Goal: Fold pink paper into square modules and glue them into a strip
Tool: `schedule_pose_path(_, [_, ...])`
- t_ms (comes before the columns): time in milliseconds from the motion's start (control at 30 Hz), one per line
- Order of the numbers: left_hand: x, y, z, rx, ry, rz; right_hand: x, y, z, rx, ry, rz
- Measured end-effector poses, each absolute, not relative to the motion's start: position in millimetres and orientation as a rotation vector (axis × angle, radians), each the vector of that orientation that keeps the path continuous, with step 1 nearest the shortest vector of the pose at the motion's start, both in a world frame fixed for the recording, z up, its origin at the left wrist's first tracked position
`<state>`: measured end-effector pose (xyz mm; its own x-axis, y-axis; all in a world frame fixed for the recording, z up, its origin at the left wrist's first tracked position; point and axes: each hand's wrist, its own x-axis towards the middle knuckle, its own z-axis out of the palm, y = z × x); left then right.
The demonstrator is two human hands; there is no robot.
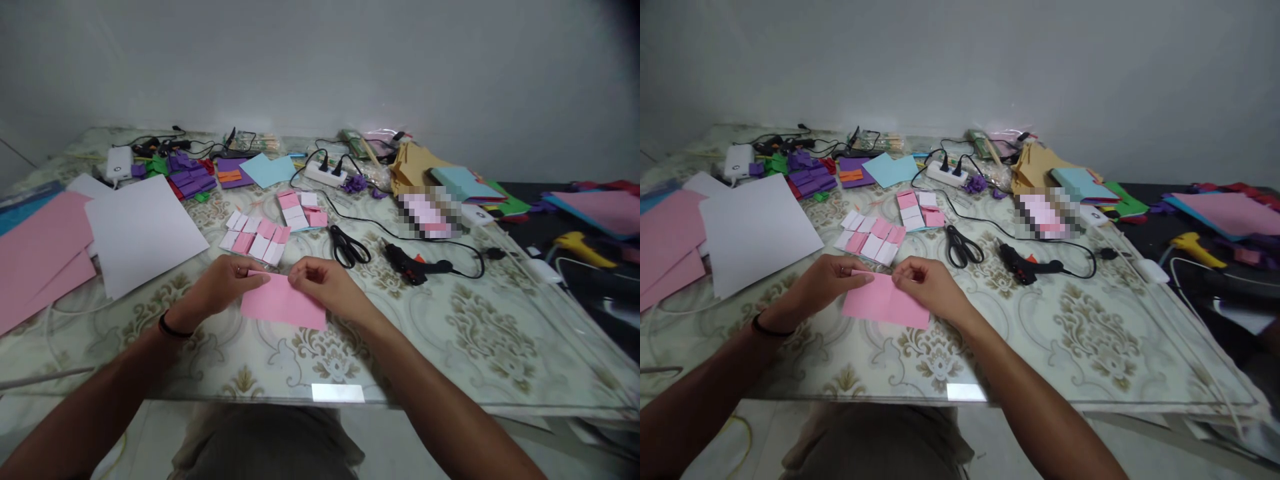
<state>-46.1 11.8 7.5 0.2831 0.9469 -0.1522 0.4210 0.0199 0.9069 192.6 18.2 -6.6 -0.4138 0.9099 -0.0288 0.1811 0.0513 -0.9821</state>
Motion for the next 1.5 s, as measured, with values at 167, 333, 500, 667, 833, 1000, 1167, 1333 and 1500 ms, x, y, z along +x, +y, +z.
schedule_pose_path(167, [-45,10,8,1.702,1.300,0.636,191,17,-9,-1.104,-1.786,1.347])
schedule_pose_path(333, [-39,6,10,1.798,1.246,0.623,187,14,-8,-1.068,-1.783,1.372])
schedule_pose_path(500, [-35,2,11,1.827,1.235,0.675,184,11,-6,-1.044,-1.778,1.410])
schedule_pose_path(667, [-45,5,21,1.749,1.299,0.747,193,17,-3,-1.055,-1.753,1.423])
schedule_pose_path(833, [-60,13,29,1.619,1.377,0.789,219,32,4,-1.101,-1.782,1.335])
schedule_pose_path(1000, [-52,12,21,1.784,1.346,0.732,221,35,4,-1.131,-1.721,1.156])
schedule_pose_path(1167, [-39,6,11,1.884,1.280,0.687,195,17,2,-1.042,-1.887,1.194])
schedule_pose_path(1333, [-35,3,9,1.861,1.244,0.692,186,11,-4,-1.012,-1.902,1.196])
schedule_pose_path(1500, [-31,3,6,1.823,1.184,0.686,185,10,-8,-0.980,-1.937,1.199])
